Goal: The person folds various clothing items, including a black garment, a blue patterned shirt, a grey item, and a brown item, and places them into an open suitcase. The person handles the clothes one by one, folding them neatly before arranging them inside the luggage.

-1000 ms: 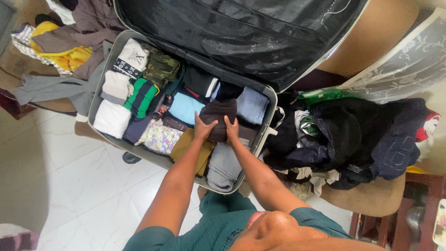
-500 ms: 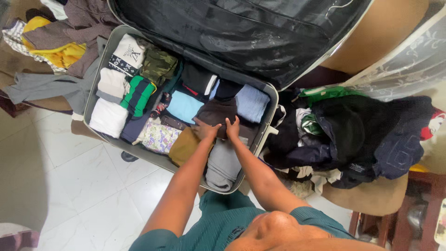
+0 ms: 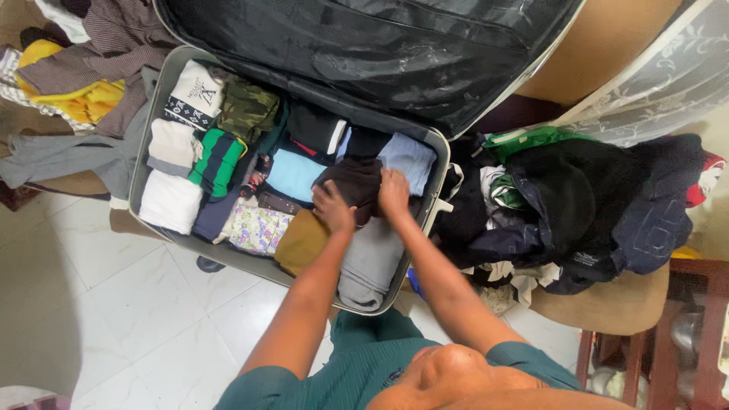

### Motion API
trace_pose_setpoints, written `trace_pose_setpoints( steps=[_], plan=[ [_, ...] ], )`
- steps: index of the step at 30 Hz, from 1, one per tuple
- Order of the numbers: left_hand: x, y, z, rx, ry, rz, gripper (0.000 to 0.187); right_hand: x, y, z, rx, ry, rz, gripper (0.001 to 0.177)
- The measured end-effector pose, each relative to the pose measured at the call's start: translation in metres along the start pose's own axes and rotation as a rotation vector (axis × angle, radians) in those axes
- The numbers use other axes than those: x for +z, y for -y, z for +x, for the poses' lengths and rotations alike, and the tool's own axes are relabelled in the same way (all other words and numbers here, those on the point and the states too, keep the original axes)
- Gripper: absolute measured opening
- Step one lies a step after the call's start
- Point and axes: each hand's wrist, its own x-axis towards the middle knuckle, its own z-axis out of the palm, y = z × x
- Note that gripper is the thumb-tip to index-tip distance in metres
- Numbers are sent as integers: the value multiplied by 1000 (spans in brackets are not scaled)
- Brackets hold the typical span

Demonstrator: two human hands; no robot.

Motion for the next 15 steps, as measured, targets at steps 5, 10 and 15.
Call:
trace_pose_setpoints(
  steps=[5,10,15],
  plan=[
    [10,-19,-23,389,-117,189,75,-19,-26,11,70,434,-173,94],
    [-5,-4,2,466,189,19,74,-24,-31,18,174,668,-139,103],
    [-55,-5,-3,415,264,-197,57,-40,-21,5,49,438,44,104]
  ],
)
